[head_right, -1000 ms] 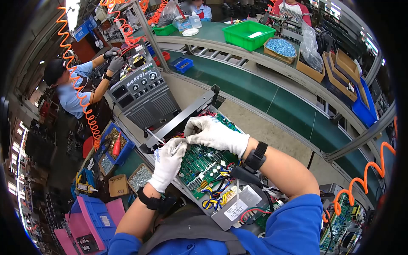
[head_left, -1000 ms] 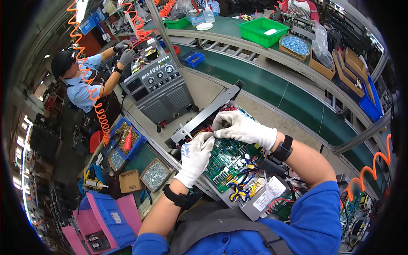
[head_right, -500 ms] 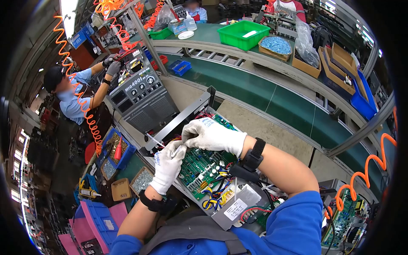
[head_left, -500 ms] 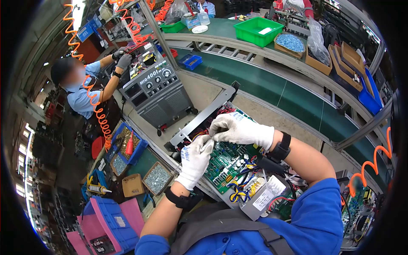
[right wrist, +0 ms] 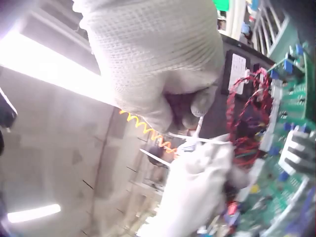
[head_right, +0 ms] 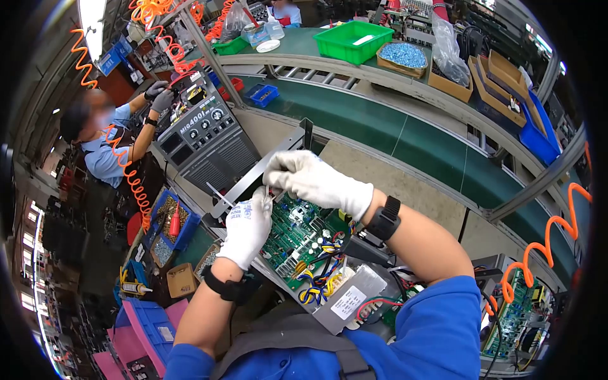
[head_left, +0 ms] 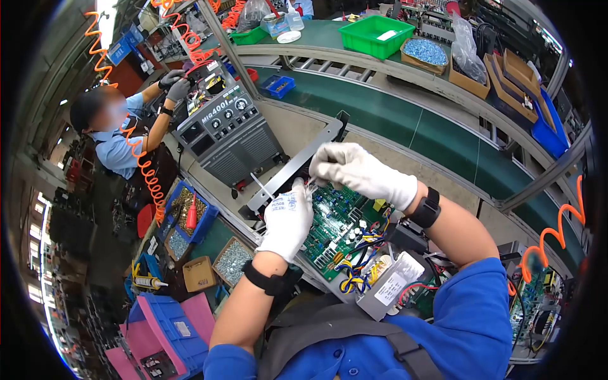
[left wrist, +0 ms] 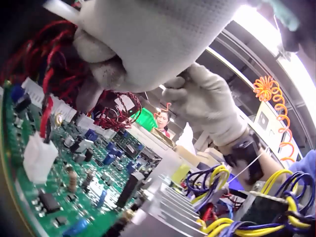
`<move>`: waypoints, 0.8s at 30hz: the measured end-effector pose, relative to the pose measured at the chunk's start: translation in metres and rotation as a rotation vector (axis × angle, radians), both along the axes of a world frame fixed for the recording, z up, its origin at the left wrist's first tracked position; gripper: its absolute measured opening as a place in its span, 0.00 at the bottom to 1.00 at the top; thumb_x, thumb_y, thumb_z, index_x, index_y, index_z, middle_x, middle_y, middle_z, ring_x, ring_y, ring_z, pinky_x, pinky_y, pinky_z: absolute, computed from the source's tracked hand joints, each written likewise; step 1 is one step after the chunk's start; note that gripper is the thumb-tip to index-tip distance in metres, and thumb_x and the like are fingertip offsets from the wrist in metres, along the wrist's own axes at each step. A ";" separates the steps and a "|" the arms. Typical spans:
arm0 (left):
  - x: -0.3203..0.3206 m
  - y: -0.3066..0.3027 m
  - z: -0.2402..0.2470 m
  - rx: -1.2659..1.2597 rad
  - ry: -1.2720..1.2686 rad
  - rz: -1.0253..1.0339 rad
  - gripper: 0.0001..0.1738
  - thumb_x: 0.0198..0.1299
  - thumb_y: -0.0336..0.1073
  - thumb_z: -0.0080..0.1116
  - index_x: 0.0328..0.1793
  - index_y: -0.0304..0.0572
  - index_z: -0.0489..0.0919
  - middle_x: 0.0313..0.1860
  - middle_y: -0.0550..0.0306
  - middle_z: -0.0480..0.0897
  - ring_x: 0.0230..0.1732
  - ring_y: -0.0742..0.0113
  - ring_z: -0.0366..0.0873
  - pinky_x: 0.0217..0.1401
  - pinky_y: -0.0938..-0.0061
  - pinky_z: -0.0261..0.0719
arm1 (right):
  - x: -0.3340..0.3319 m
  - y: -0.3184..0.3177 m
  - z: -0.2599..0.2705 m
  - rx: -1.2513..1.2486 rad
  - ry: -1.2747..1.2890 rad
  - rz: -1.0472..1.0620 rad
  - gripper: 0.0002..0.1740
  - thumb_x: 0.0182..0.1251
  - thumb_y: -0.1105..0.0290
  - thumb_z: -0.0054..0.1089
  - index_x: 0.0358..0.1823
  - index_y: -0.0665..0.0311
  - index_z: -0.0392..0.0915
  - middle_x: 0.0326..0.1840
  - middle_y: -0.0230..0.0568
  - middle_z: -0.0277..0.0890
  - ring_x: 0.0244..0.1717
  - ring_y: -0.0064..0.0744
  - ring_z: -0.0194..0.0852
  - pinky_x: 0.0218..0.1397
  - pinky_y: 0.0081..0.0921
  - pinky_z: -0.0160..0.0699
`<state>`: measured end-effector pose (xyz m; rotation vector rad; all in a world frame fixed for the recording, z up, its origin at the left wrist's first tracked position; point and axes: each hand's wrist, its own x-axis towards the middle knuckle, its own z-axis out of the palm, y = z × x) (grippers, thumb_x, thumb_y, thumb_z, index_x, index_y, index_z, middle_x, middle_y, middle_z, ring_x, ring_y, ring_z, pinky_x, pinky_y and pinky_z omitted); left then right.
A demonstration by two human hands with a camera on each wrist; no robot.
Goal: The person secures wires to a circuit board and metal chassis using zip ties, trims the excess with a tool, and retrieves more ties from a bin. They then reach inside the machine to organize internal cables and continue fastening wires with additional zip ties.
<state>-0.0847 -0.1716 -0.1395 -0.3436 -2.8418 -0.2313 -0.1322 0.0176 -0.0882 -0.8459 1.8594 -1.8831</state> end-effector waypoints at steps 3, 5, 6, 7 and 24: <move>0.004 0.005 0.001 -0.023 0.013 0.028 0.15 0.64 0.37 0.49 0.53 0.37 0.77 0.26 0.47 0.85 0.29 0.51 0.85 0.28 0.56 0.80 | -0.006 0.000 -0.002 -0.036 -0.113 -0.049 0.14 0.76 0.60 0.51 0.41 0.64 0.74 0.38 0.33 0.79 0.37 0.18 0.73 0.39 0.19 0.73; 0.000 0.007 0.001 -0.058 -0.067 0.053 0.14 0.64 0.37 0.49 0.51 0.38 0.77 0.27 0.47 0.85 0.29 0.52 0.86 0.27 0.55 0.80 | -0.003 0.000 0.000 -0.001 -0.066 0.025 0.15 0.76 0.59 0.50 0.39 0.64 0.74 0.38 0.33 0.78 0.37 0.19 0.74 0.40 0.19 0.74; -0.003 0.008 0.001 -0.095 -0.151 0.076 0.12 0.64 0.36 0.49 0.49 0.39 0.76 0.28 0.48 0.86 0.30 0.53 0.86 0.26 0.55 0.80 | 0.003 -0.001 -0.002 0.068 -0.032 0.103 0.16 0.76 0.58 0.51 0.38 0.64 0.74 0.38 0.33 0.78 0.37 0.19 0.73 0.40 0.20 0.74; -0.004 0.009 0.000 -0.100 -0.168 0.060 0.11 0.63 0.36 0.49 0.48 0.40 0.75 0.30 0.48 0.86 0.31 0.54 0.87 0.25 0.55 0.79 | 0.013 -0.005 -0.006 0.108 0.105 0.143 0.08 0.71 0.69 0.52 0.40 0.67 0.75 0.33 0.34 0.79 0.35 0.21 0.75 0.39 0.23 0.77; 0.117 -0.092 0.106 2.177 -0.066 -0.522 0.23 0.78 0.43 0.38 0.66 0.29 0.67 0.25 0.57 0.76 0.08 0.82 0.55 0.08 0.86 0.52 | 0.126 -0.084 0.025 0.334 0.249 0.417 0.15 0.71 0.59 0.53 0.46 0.64 0.76 0.30 0.54 0.79 0.36 0.57 0.80 0.40 0.45 0.77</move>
